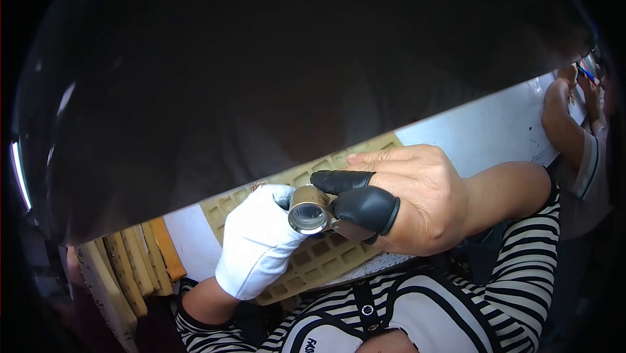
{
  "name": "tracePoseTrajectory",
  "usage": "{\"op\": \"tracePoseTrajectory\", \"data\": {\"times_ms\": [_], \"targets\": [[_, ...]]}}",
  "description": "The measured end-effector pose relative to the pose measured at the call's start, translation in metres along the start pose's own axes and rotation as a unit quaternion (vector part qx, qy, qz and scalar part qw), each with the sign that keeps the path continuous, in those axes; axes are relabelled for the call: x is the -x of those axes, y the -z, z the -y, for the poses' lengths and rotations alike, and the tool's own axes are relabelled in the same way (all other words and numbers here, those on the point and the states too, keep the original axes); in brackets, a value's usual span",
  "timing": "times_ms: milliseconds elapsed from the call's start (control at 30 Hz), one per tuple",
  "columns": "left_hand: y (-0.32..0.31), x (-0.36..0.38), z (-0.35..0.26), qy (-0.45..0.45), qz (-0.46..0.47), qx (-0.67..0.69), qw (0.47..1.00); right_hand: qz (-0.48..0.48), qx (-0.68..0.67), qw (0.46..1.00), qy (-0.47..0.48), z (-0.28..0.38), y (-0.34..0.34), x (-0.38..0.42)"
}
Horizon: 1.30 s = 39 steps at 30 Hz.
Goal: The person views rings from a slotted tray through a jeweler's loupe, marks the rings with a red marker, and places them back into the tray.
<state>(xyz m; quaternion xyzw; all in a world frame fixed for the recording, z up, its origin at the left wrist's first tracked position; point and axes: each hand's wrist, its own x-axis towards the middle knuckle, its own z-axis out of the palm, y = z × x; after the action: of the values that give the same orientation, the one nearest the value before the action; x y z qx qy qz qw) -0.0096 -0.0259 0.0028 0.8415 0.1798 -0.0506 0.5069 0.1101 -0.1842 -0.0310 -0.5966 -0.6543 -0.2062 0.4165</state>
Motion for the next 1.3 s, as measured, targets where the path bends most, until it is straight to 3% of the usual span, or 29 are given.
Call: {"op": "tracePoseTrajectory", "data": {"times_ms": [333, 500, 733, 900, 933, 1033, 1100, 1233, 1300], "targets": [[-0.003, -0.001, 0.001, 0.012, 0.004, 0.043, 0.999, 0.005, -0.009, 1.0, 0.001, -0.004, 0.0, -0.001], [0.001, -0.005, 0.005, -0.001, -0.019, -0.043, 0.999, -0.001, -0.011, 1.0, 0.008, -0.008, -0.003, -0.002], [0.0, -0.004, 0.01, -0.016, -0.025, -0.051, 0.998, -0.019, -0.007, 1.0, 0.009, -0.007, -0.006, -0.003], [-0.001, -0.01, 0.003, 0.037, -0.005, -0.004, 0.999, 0.018, -0.001, 1.0, -0.012, -0.014, 0.004, -0.004], [-0.001, -0.012, 0.001, 0.037, -0.01, -0.003, 0.999, 0.036, 0.028, 0.998, -0.038, -0.018, 0.011, -0.006], [-0.001, -0.017, 0.001, 0.085, 0.06, 0.181, 0.978, 0.082, 0.15, 0.98, -0.101, -0.033, 0.03, -0.011], [0.001, -0.021, 0.005, 0.09, 0.052, 0.151, 0.983, 0.093, 0.263, 0.952, -0.126, -0.05, 0.036, -0.011], [0.004, -0.021, -0.003, 0.109, 0.031, 0.155, 0.981, 0.073, 0.297, 0.943, -0.128, -0.084, 0.039, 0.002], [0.007, -0.023, -0.007, 0.126, 0.063, 0.121, 0.983, 0.111, 0.354, 0.915, -0.155, -0.089, 0.036, 0.002]]}}
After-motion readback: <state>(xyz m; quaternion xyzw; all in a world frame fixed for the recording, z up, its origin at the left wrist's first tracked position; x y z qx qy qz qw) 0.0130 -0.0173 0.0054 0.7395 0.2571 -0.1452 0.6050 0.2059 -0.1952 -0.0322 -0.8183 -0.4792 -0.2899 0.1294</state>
